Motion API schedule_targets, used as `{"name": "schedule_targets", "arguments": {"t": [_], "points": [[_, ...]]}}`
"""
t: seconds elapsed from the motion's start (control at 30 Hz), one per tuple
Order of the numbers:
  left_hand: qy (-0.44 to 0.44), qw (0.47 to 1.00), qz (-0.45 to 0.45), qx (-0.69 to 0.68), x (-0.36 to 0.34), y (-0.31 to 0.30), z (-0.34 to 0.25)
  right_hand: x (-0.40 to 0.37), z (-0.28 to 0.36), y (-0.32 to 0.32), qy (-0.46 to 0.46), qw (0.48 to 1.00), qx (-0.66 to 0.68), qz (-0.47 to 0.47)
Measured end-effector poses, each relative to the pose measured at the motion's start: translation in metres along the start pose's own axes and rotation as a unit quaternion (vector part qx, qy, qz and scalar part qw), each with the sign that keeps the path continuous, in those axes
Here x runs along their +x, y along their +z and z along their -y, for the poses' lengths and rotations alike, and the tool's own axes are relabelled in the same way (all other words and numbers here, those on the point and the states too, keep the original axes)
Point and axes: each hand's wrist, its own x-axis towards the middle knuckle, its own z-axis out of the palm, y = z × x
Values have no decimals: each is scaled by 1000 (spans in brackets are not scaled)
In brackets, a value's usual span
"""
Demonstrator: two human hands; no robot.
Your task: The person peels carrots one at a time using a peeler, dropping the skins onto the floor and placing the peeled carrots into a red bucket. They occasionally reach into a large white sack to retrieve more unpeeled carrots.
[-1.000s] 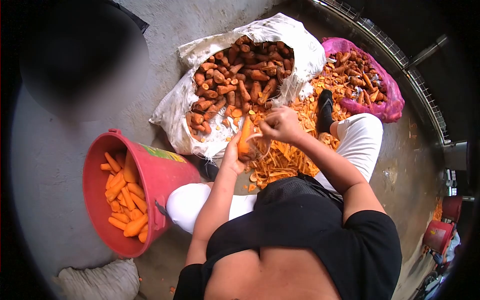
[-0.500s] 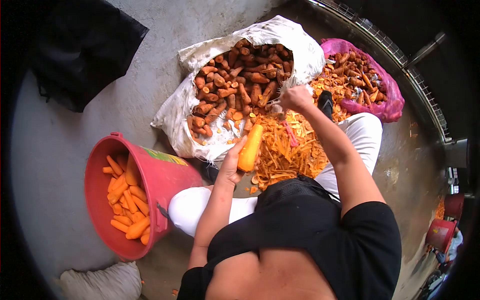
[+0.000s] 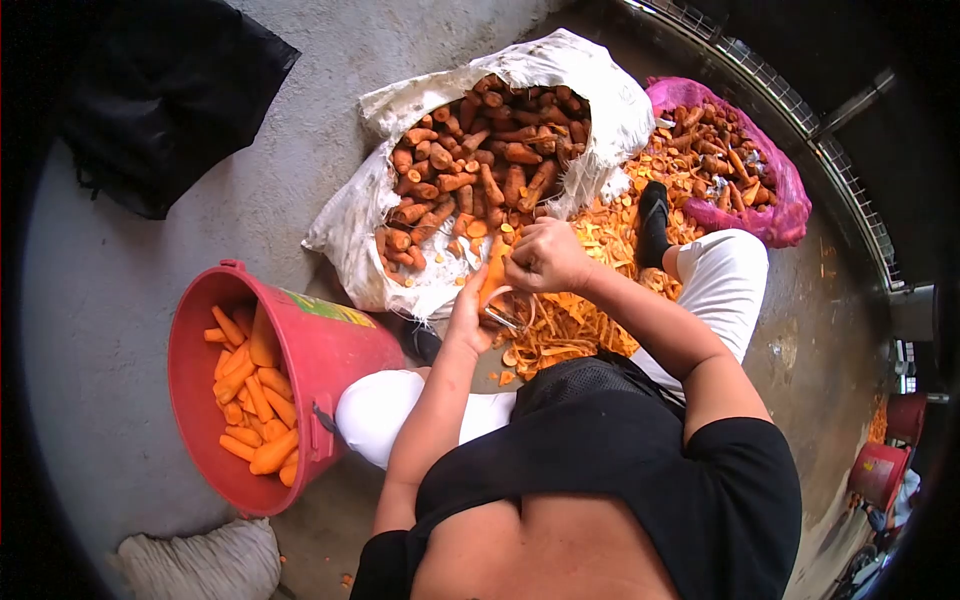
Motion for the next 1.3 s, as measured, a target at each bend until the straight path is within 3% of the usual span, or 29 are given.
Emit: {"name": "schedule_targets", "arguments": {"t": [0.07, 0.13, 0.17, 0.2, 0.23, 0.27, 0.3, 0.33, 0.4, 0.47, 0.5, 0.53, 0.57, 0.6, 0.67, 0.77, 0.87, 0.97, 1.0, 1.03, 1.07, 1.13, 1.2, 1.3], "points": [[2, 1000, 17, 23, 5, -13, 0, -2, -9, 9, -24, 1000, 9, -5], [-8, 998, 17, 54, -1, -9, -6, -3, -27, 19, 104, 994, 24, 13], [75, 993, 68, 67, -3, -1, -4, -1, -40, 20, 166, 985, 31, 21], [48, 994, 66, 74, -6, 0, -5, 7, -51, 2, 279, 958, 41, 54], [19, 994, 61, 83, -13, -3, -4, 6, -89, 0, 297, 925, -121, 205], [-11, 994, 56, 93, -18, -6, -4, 4, -115, 2, 361, 871, -206, 262], [-12, 991, 97, 91, -18, -7, -6, -14, -132, -5, 327, 899, -232, 174], [-9, 991, 90, 93, -17, -4, -10, -13, -134, -12, 365, 887, -251, 133], [-5, 994, 74, 83, -19, 2, -10, -15, -120, -20, 415, 883, -185, 115], [-3, 997, 64, 50, -10, 1, -11, -16, -100, -9, 427, 889, -118, 120], [-3, 997, 63, 43, -1, -6, -11, -10, -65, -19, 425, 898, 17, 110], [-5, 998, 61, 36, 3, -11, -10, -8, -42, -23, 347, 932, 16, 100], [-12, 999, 30, 29, 4, -11, -10, -20, -42, -3, 209, 977, -8, 35], [-14, 999, 25, 27, 7, -14, -9, -12, -20, -6, 190, 981, 9, 27], [-15, 999, 18, 25, 14, -18, -7, -8, 3, 0, 66, 996, 30, -56], [-9, 1000, -9, 13, -1, -1, -7, 3, 9, -4, 52, 999, 0, 0], [17, 1000, -14, 11, -7, 8, -7, 3, -2, 6, 25, 999, 35, -3], [13, 998, 30, 58, -9, -10, -9, 3, -31, 17, 194, 979, 52, 26], [6, 995, 50, 82, -10, -17, -9, 8, -57, 8, 321, 940, 28, 116], [2, 995, 53, 87, -18, -9, -8, 7, -80, -6, 235, 938, -169, 190], [0, 994, 63, 89, -24, -4, -7, -3, -120, 8, 356, 886, -163, 248], [-5, 992, 84, 96, -29, 3, -12, -16, -134, -11, 395, 876, -234, 147], [-15, 994, 80, 70, -26, 3, -12, -19, -126, -17, 415, 891, -171, 70], [-19, 999, 28, 17, -12, 4, -15, -7, -74, -20, 431, 893, -13, 132]]}}
